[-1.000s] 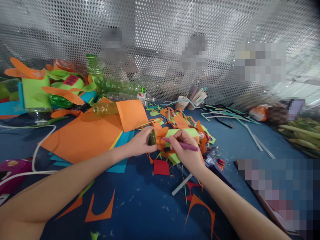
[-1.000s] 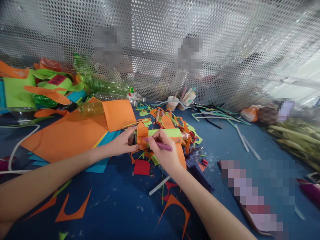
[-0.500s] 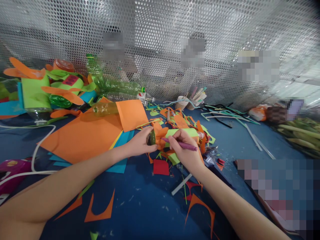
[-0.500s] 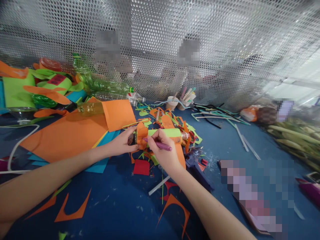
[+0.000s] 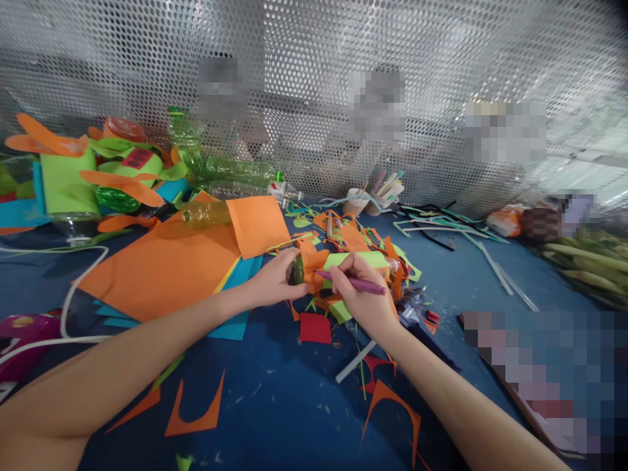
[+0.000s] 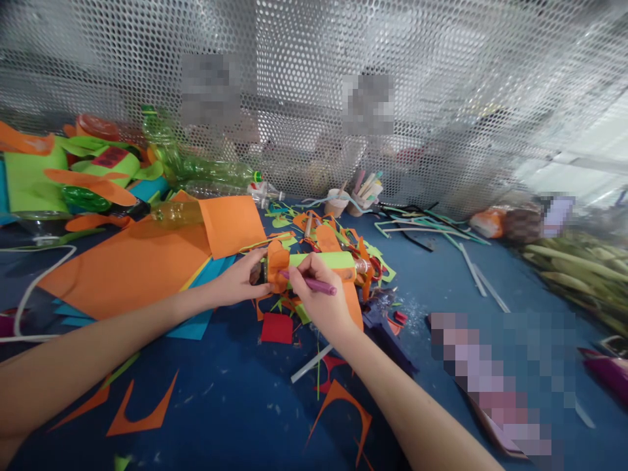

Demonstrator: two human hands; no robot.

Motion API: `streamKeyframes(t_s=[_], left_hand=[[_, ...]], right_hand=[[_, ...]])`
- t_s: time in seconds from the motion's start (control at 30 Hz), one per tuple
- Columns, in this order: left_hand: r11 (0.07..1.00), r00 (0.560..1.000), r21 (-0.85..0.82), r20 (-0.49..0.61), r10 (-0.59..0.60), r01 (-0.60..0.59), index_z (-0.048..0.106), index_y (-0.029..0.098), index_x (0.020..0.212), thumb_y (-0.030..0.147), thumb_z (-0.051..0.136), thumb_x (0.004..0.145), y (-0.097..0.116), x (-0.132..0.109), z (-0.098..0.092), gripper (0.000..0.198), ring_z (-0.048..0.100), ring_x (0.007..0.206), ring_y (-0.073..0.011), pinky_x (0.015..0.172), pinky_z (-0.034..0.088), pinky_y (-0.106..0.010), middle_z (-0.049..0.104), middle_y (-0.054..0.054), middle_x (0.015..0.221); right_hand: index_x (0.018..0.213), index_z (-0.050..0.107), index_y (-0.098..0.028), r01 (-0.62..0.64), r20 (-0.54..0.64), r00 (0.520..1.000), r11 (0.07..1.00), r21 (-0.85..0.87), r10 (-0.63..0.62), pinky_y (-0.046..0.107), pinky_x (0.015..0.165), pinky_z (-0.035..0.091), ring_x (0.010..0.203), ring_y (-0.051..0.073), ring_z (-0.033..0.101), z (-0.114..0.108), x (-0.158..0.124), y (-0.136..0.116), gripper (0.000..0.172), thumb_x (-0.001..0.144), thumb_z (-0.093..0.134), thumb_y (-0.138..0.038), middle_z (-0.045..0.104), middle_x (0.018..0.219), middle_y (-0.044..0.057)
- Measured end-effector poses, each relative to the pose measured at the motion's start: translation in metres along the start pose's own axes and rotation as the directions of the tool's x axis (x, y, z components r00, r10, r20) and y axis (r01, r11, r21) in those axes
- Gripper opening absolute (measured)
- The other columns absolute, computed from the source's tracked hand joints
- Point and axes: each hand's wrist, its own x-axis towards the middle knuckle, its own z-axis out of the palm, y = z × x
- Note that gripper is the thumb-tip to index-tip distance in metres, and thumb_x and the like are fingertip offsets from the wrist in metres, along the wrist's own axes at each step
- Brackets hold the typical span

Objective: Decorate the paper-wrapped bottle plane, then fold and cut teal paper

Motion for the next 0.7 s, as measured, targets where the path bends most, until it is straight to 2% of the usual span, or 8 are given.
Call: streamKeyframes(t_s=[0.2,0.43,0.6,0.7], left_hand=[[1.0,1.0,-0.004,-0.009,0.005,-0.005,0.05,0.016,0.113,0.036,0.064,0.074,-0.0014,-0.0001,0.001,0.047,0.056,0.096,-0.0259,0.082,0.047,-0.04,0.057,-0.009,0.107],[0.998,1.0,-0.058,-0.009,0.022,-0.022,0.048,0.016,0.118,0.031,0.064,0.074,-0.0022,0.0001,0.0014,0.049,0.056,0.098,-0.0253,0.084,0.047,-0.04,0.056,-0.01,0.112],[1.0,1.0,-0.029,-0.006,-0.004,0.004,0.048,0.015,0.118,0.032,0.064,0.073,-0.0008,-0.0006,0.0014,0.051,0.057,0.092,-0.0239,0.081,0.048,-0.039,0.057,-0.008,0.107],[0.998,0.999,-0.044,-0.004,-0.034,0.034,0.048,0.015,0.119,0.03,0.064,0.072,-0.0013,-0.0013,0.0024,0.051,0.058,0.085,-0.0226,0.076,0.049,-0.038,0.058,-0.007,0.102]], right_hand=[[0.065,0.042,-0.022,0.02,-0.011,1.0,0.998,-0.061,-0.021,0.023,0.052,0.037,0.05,0.01,0.046,-0.0015,0.0005,0.0001,0.023,0.084,0.053,-0.029,0.049,0.055,-0.005],[0.064,0.041,-0.022,0.019,-0.011,1.0,0.998,-0.064,-0.02,0.024,0.051,0.036,0.05,0.01,0.044,-0.0024,0.0005,-0.0027,0.023,0.083,0.053,-0.027,0.047,0.054,-0.005],[0.071,0.041,-0.022,0.054,0.017,0.998,0.996,0.071,-0.055,0.024,0.053,0.038,0.052,0.01,0.044,-0.0015,-0.0021,-0.0017,0.019,0.083,0.054,-0.027,0.047,0.059,-0.005],[0.072,0.043,-0.022,0.105,0.044,0.993,0.994,0.028,-0.106,0.023,0.051,0.036,0.053,0.01,0.044,-0.0007,-0.0065,-0.0002,0.017,0.081,0.058,-0.024,0.047,0.062,-0.005]])
